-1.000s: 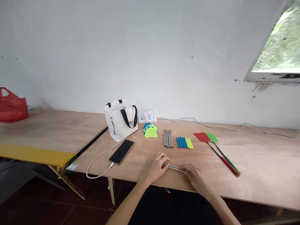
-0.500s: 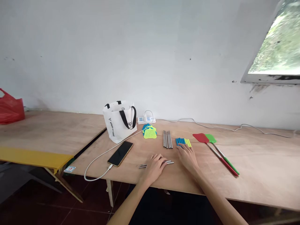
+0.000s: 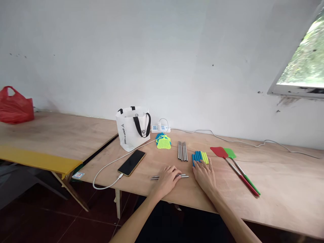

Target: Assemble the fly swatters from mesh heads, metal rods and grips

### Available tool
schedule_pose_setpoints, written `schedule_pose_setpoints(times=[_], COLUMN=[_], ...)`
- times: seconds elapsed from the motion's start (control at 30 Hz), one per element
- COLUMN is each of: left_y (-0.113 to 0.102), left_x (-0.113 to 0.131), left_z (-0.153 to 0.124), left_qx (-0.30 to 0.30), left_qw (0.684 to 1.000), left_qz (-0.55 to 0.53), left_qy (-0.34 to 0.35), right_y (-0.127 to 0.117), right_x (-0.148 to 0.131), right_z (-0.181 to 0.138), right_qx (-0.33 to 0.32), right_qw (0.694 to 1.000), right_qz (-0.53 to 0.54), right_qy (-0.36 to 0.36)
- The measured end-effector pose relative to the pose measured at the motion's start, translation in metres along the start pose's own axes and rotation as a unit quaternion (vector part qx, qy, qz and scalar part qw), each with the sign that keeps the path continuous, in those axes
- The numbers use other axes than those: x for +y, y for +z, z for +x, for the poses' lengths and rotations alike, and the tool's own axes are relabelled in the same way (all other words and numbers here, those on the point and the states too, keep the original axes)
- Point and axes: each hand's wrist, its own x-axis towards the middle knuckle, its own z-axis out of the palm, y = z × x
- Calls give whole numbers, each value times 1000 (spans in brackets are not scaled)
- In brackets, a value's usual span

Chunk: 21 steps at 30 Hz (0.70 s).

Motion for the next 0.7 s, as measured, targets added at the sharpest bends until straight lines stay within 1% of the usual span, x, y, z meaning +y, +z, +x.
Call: schedule_pose_setpoints(times=[0.07, 0.13, 0.33, 0.43, 0.53, 0.6, 0.7], left_y=[0, 0, 2, 2, 1, 1, 0], left_x=[0, 0, -2, -2, -2, -1, 0], left_z=[0, 0, -1, -1, -1, -1, -1], left_qx=[0, 3, 8, 7, 3, 1, 2], left_qw=[1000, 1000, 1000, 1000, 1000, 1000, 1000], left_qz=[-1, -3, 0, -3, -5, -3, -4], left_qy=[-1, -4, -1, -1, -3, -4, -9], right_y=[1, 0, -12, -13, -7, 0, 8], right_x=[-1, -2, -2, -3, 3, 14, 41], right_z=[2, 5, 19, 30, 36, 34, 24], right_qx=[-5, -23, -75, -82, -74, -61, -54], right_qw=[1000, 1000, 997, 997, 997, 997, 992], right_qz=[-1, -1, -17, -15, -6, 9, 36], right_qy=[7, 3, -3, 1, 7, 38, 113])
